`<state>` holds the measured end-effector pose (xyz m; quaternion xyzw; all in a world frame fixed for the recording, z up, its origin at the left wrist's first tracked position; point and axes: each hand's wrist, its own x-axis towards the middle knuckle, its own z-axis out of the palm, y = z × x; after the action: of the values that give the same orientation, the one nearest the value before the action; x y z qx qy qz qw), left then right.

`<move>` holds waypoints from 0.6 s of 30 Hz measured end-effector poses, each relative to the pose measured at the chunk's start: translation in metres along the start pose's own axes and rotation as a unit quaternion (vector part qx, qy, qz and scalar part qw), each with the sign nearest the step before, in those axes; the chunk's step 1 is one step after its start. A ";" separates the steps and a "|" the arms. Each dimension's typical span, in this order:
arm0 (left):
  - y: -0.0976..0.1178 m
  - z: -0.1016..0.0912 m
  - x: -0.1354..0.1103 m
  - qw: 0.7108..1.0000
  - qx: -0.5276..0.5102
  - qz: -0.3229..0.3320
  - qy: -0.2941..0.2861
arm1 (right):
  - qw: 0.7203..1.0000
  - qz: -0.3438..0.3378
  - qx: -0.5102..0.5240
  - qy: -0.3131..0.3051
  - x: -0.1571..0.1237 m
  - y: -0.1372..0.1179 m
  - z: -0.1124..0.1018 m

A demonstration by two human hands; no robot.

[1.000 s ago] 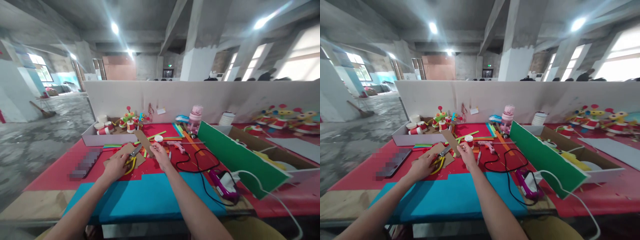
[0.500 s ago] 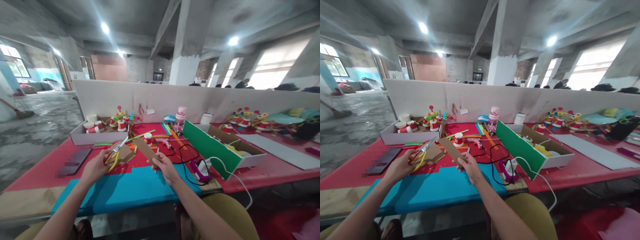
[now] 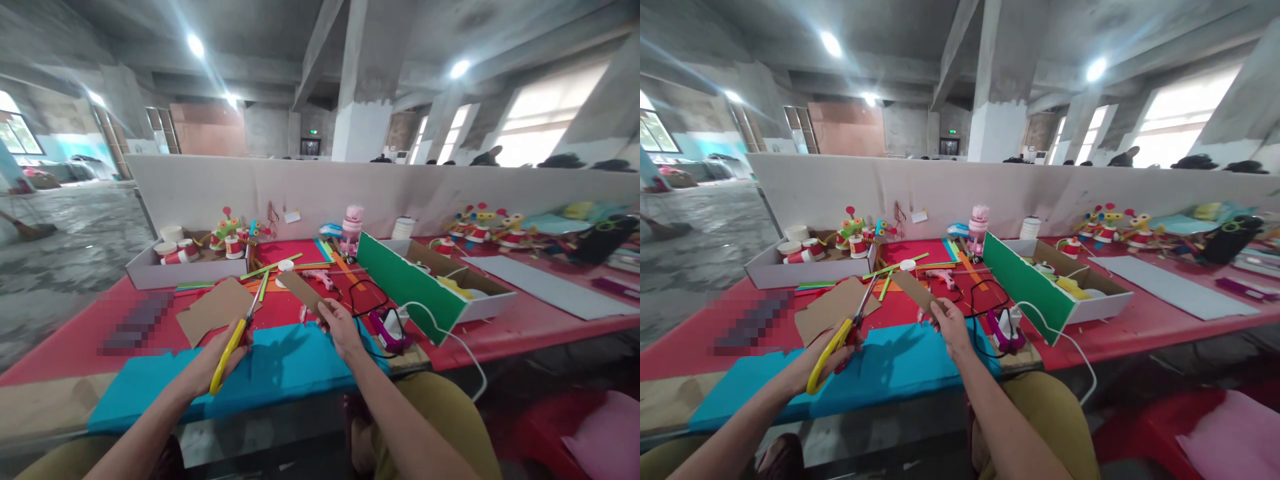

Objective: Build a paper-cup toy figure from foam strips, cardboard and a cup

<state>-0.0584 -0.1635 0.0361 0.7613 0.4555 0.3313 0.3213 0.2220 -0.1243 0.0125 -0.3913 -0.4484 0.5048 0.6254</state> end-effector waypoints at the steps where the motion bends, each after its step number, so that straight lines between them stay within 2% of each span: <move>1: 0.004 -0.002 -0.002 0.999 0.031 0.008 -0.013 | 1.000 -0.001 -0.005 -0.004 0.002 -0.001 0.000; 5: 0.021 -0.009 -0.007 0.985 0.163 0.032 -0.042 | 0.999 0.011 -0.018 -0.028 0.000 -0.005 0.003; 9: 0.028 -0.005 -0.011 0.968 0.244 0.002 -0.059 | 0.998 0.021 -0.021 -0.048 -0.005 -0.005 0.007; 12: 0.026 -0.001 -0.011 0.964 0.255 -0.004 -0.072 | 0.997 0.026 -0.034 -0.069 -0.007 -0.005 0.009; 18: 0.027 -0.001 -0.010 0.966 0.251 -0.015 -0.059 | 0.994 0.036 -0.040 -0.092 -0.011 -0.007 0.012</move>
<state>-0.0502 -0.1827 0.0562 0.8291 0.5151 0.1560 0.1512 0.2114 -0.1355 0.0205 -0.3840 -0.5095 0.5423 0.5467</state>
